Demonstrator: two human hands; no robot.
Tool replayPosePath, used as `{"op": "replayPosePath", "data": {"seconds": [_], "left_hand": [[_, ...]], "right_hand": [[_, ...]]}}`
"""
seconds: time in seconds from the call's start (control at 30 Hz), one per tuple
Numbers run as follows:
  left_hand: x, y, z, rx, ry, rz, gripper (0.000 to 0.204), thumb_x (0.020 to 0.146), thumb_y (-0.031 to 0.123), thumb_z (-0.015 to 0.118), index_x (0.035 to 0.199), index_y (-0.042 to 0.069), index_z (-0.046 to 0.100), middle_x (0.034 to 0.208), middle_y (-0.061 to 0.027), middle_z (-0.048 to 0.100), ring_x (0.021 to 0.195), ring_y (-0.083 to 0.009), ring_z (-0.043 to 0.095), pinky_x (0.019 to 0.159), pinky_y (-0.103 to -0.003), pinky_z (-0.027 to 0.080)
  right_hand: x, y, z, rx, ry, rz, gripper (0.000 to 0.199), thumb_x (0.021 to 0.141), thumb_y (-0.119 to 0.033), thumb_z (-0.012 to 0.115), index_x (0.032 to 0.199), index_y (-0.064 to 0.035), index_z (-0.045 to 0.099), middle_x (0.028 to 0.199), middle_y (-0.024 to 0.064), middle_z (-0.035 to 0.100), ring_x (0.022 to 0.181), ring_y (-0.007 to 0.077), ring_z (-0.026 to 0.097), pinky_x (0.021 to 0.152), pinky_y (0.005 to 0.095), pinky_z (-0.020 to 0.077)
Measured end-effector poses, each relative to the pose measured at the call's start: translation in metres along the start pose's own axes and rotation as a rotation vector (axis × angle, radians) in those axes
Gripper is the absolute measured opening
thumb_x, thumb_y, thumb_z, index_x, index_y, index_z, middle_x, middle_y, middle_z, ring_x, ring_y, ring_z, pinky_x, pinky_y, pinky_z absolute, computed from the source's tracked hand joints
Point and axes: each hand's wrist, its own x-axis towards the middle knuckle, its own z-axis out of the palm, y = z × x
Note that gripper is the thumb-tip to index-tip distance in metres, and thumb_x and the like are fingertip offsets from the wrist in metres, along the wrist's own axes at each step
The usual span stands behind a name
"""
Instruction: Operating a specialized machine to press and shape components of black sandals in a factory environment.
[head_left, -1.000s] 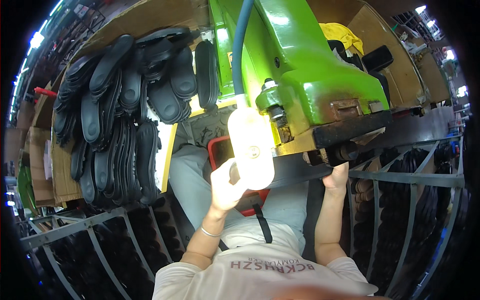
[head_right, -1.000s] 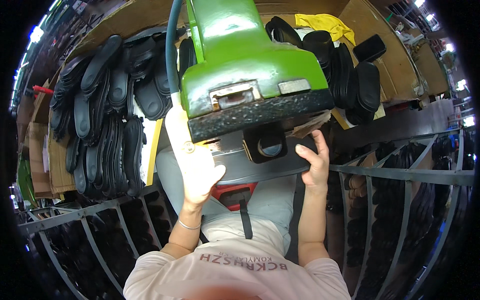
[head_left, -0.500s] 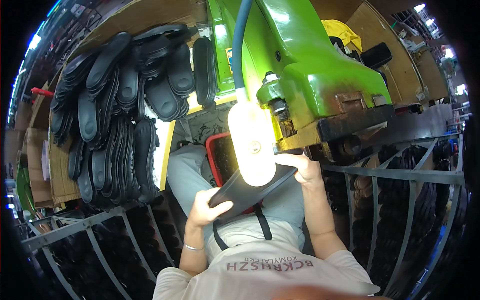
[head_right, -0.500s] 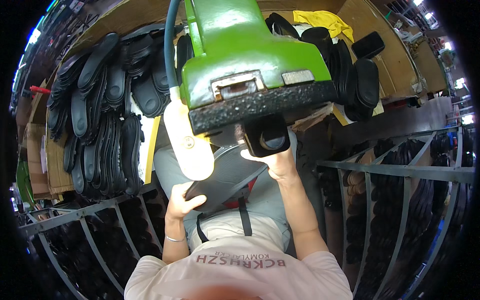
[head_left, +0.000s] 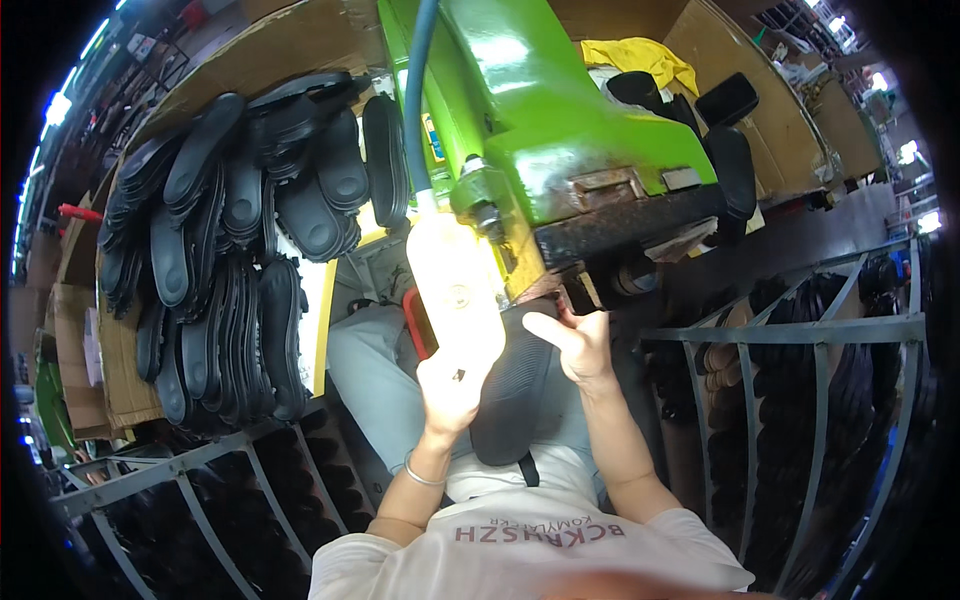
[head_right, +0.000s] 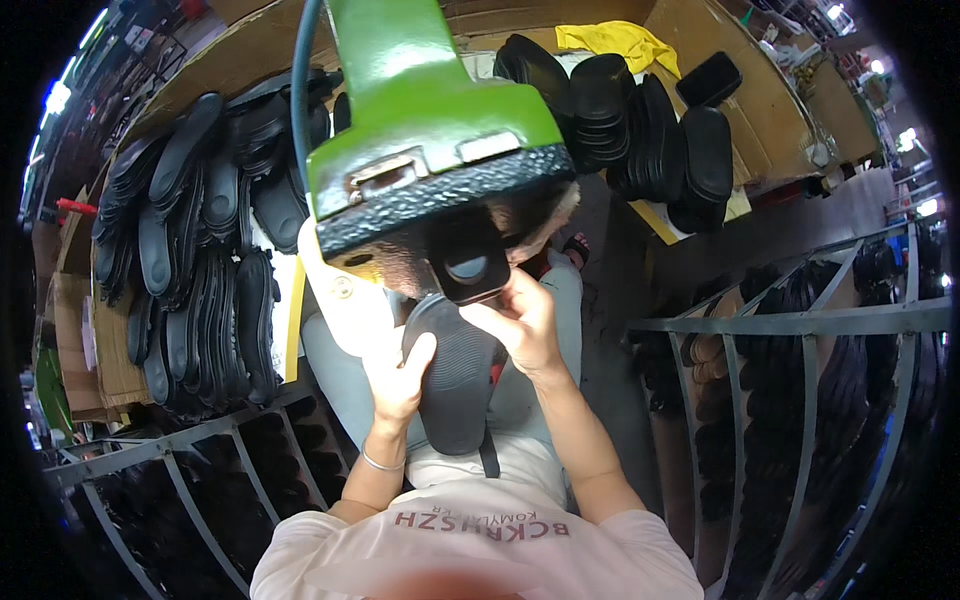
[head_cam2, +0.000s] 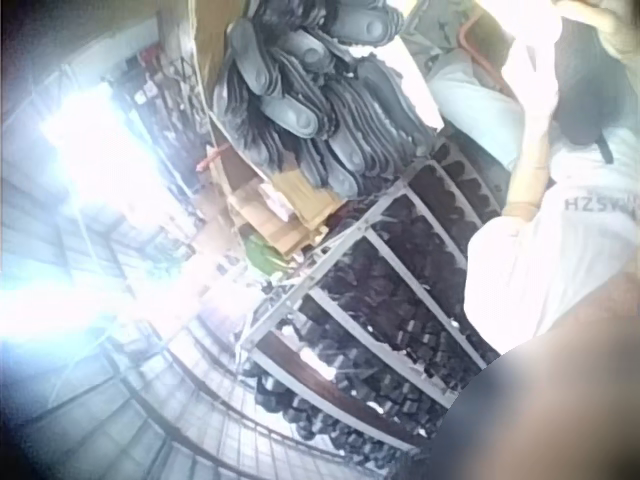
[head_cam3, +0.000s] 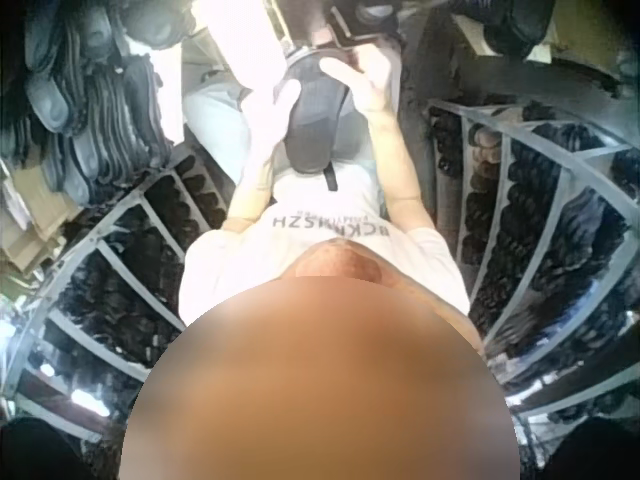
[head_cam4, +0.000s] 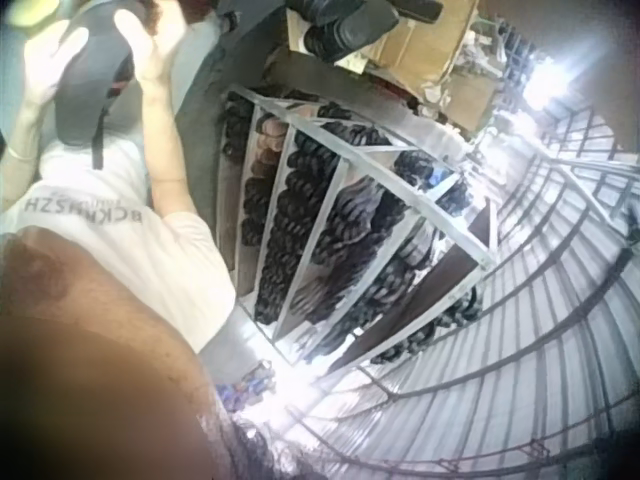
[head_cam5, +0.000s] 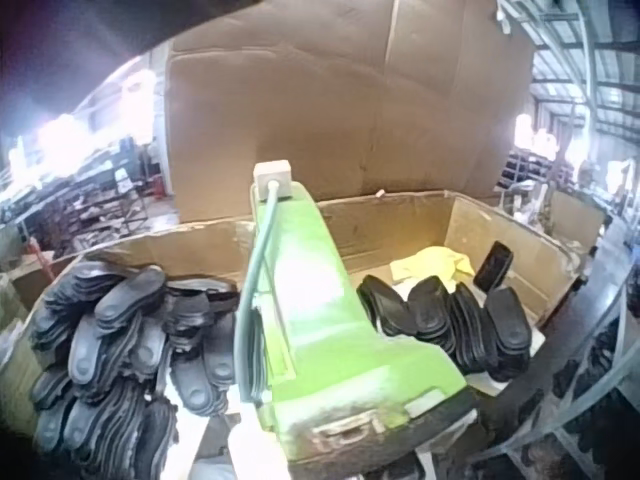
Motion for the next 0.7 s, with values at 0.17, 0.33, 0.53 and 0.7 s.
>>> {"op": "replayPosePath", "data": {"seconds": [0.17,0.33,0.53,0.7], "left_hand": [[0.009,0.012,0.006,-0.048,-0.039,-0.020,0.017,0.082,0.003,0.065,0.097,-0.004,0.065,0.084,-0.0071,0.066,0.076,-0.0137,0.060,0.071,-0.026,0.048],[0.034,-0.010,0.036,0.311,-0.090,0.123,0.021,0.081,0.015,0.069,0.096,0.000,0.066,0.082,-0.0081,0.066,0.076,-0.0138,0.061,0.070,-0.026,0.048],[0.009,-0.013,0.028,-0.058,-0.061,0.033,0.025,0.082,0.000,0.066,0.105,-0.005,0.060,0.092,-0.0067,0.065,0.080,-0.0113,0.060,0.069,-0.023,0.048],[0.014,-0.003,0.031,0.270,-0.040,0.126,0.026,0.079,0.003,0.069,0.103,-0.004,0.061,0.088,-0.0060,0.064,0.078,-0.0100,0.058,0.071,-0.023,0.047]], "right_hand": [[-0.001,0.005,0.006,-0.023,-0.008,-0.133,0.030,0.077,0.006,0.065,0.105,0.0027,0.054,0.098,0.0077,0.062,0.088,0.0118,0.059,0.079,0.0242,0.0474],[-0.060,0.028,-0.025,-0.313,0.053,0.071,0.037,0.076,-0.008,0.072,0.107,0.0033,0.055,0.101,0.0125,0.063,0.093,0.0159,0.060,0.084,0.0292,0.0478],[-0.135,0.047,-0.108,-0.155,0.157,0.393,0.047,0.062,-0.003,0.077,0.105,0.0050,0.059,0.098,0.0101,0.065,0.088,0.0172,0.062,0.080,0.0303,0.0492],[-0.086,-0.009,-0.123,-0.012,0.571,0.050,0.059,0.072,0.003,0.065,0.126,0.0067,0.041,0.110,0.0142,0.055,0.097,0.0208,0.058,0.085,0.0301,0.0484]]}}
